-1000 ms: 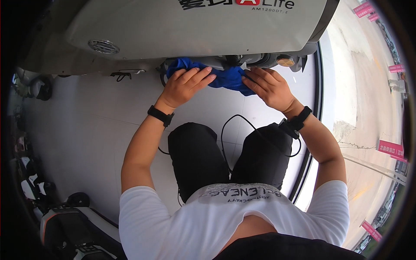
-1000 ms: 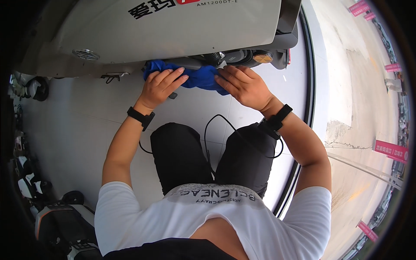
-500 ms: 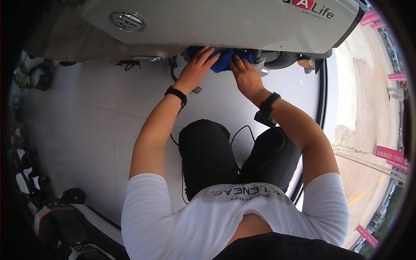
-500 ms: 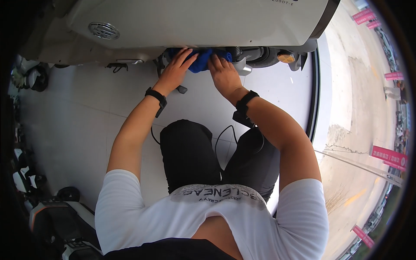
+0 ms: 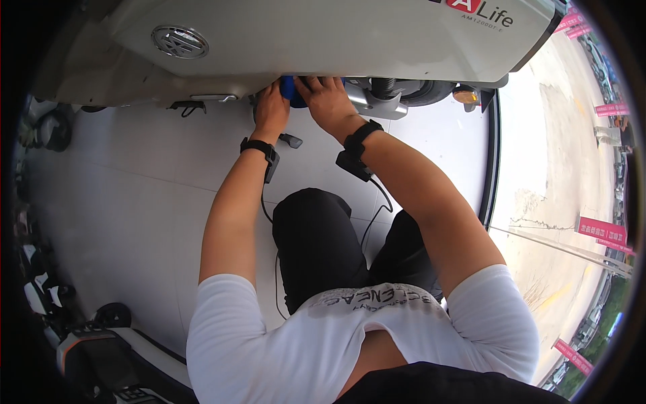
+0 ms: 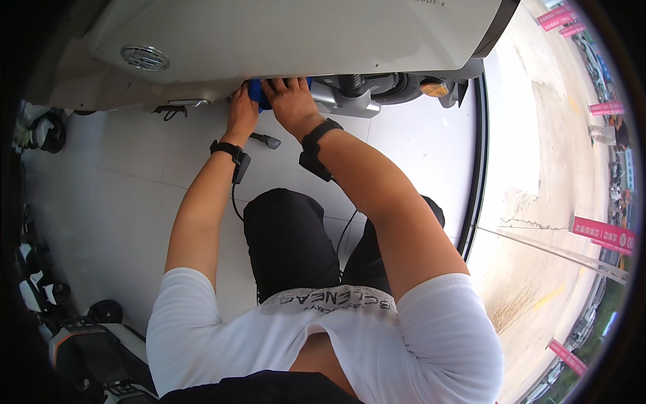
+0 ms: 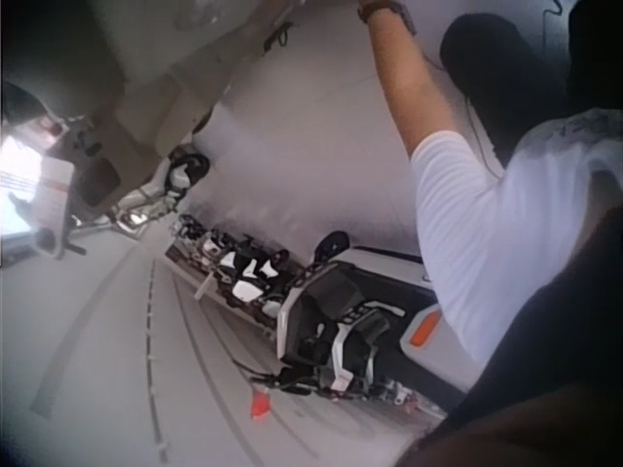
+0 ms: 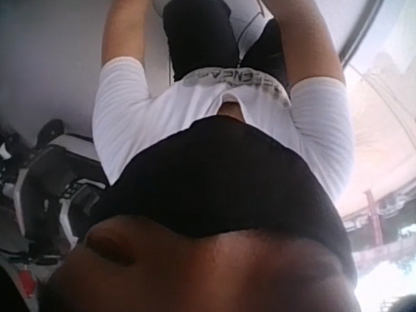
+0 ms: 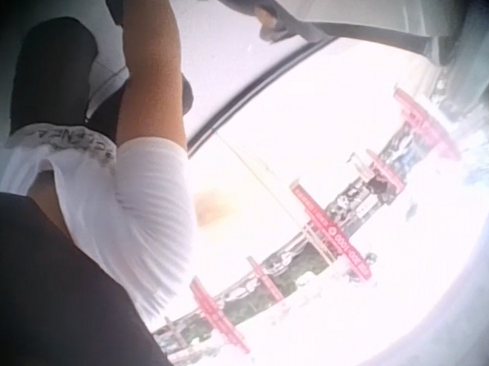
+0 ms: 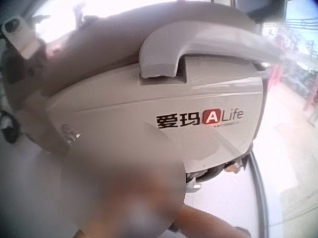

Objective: Cleaning the exterior and floorboard of an electric scooter with a blue cloth.

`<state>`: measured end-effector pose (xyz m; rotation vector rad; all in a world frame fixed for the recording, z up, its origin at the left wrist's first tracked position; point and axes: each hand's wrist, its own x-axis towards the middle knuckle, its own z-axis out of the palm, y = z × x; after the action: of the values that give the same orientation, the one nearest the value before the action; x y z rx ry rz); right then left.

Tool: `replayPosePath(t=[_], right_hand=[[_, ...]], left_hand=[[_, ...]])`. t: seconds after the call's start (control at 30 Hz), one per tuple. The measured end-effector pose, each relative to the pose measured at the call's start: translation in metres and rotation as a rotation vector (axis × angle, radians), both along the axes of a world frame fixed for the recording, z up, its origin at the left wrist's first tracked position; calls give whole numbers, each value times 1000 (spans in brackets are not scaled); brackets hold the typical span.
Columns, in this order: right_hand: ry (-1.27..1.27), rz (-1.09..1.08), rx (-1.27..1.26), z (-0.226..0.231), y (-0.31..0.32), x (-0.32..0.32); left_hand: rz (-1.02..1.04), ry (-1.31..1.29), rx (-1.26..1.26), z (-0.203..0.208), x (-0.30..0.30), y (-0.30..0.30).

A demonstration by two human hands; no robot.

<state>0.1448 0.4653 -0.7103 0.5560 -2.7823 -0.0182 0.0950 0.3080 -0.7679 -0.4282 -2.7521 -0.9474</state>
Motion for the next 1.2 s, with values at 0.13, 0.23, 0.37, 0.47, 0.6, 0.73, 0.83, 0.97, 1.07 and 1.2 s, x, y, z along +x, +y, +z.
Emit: replayPosePath(t=[0.13,0.23,0.37,0.47,0.6,0.73,0.83,0.97,1.07,1.2], right_hand=[[-102,34,-40,3,25,7],[-41,48,16,-6,56,25],[-13,93,117,-9,78,41],[68,146,187,-5,84,48],[65,341,310,-3,113,59],[86,494,438,8,157,59],[139,513,457,29,182,60],[142,509,402,35,218,59],[-74,483,313,14,227,57],[-150,432,174,-9,215,55]], left_hand=[[-34,-36,-4,16,12,11],[-177,159,-34,21,21,25],[-390,438,-189,24,33,38],[-482,452,-304,17,40,26],[-770,329,-432,1,45,10],[-802,486,-407,19,42,50],[-908,614,-317,33,44,84],[-895,859,-254,41,44,109],[-1002,747,-356,21,41,109],[-1063,672,-574,-9,37,109]])
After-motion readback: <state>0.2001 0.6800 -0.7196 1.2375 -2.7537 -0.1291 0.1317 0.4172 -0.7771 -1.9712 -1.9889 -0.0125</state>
